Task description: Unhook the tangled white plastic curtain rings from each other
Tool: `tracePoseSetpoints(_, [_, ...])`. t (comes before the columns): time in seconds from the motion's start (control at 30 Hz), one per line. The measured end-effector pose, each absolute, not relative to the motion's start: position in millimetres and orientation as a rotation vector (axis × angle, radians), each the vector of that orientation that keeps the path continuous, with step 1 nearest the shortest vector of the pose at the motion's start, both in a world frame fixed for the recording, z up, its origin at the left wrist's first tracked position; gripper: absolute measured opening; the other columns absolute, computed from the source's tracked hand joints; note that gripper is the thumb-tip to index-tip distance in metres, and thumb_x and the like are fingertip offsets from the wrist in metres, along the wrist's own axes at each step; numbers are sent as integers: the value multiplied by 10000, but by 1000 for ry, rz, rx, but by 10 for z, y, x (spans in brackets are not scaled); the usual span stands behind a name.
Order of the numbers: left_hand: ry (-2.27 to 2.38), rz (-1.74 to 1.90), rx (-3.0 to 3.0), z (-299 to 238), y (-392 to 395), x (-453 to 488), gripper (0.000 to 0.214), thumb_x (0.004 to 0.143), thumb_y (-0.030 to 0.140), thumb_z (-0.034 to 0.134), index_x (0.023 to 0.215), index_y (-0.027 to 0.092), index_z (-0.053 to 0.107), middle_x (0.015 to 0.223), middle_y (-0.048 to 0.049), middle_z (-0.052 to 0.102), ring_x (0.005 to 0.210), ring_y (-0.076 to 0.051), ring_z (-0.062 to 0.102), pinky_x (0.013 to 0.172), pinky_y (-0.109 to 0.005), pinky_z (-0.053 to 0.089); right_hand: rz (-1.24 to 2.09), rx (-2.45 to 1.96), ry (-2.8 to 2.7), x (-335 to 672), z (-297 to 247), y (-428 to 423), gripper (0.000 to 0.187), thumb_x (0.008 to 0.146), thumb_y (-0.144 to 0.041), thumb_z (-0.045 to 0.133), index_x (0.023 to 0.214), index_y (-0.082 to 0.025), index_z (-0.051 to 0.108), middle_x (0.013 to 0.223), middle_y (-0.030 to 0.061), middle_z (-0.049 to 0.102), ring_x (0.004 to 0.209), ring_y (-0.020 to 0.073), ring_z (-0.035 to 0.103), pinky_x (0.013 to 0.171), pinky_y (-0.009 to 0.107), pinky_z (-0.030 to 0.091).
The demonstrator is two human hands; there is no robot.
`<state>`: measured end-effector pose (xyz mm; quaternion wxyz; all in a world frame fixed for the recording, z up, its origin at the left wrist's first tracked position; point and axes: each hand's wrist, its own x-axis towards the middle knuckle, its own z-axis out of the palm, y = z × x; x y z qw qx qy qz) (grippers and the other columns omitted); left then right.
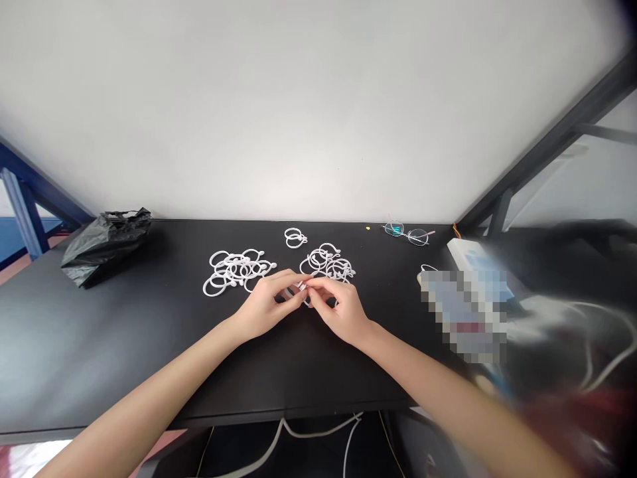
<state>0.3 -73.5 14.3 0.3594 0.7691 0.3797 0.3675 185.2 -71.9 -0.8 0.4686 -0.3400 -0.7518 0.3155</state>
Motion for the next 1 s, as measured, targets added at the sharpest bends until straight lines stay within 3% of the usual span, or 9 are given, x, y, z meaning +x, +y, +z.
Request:
tracePoseSetpoints(0.23, [1029,855,2018,175,-738,11,160,907,224,516,955,168,657,789,-16,615,674,-117,544,608,-231,467,817,-826,-1828,1857,1,-721,194,888,-206,579,1056,-195,675,892,55,738,727,157,715,625,262,608])
tracePoseSetpoints(0.43, [986,898,1880,87,-721,-12,341,866,222,576,1206,206,569,892,-33,677,721,-136,613,644,-256,524,787,-816,-1867,1851,2,-722,155,889,-198,579,1007,-203,679,900,48,732,729,150,707,591,242,591])
tracePoseSetpoints(0.8, [833,844,1459,138,-677,-36,321,860,197,529,1180,183,531,1004,-87,697,861,-184,683,751,-338,579,749,-849,-1835,1853,40,-729,107,898,-216,565,930,-202,667,819,28,666,658,125,653,570,235,564])
tracePoseSetpoints(1.0, [764,798,1328,170,-675,-53,327,857,226,625,1171,174,547,1002,-86,731,862,-181,693,836,-378,564,705,-841,-1824,1868,4,-704,67,864,-226,625,912,-214,669,776,9,631,587,111,606,553,245,546])
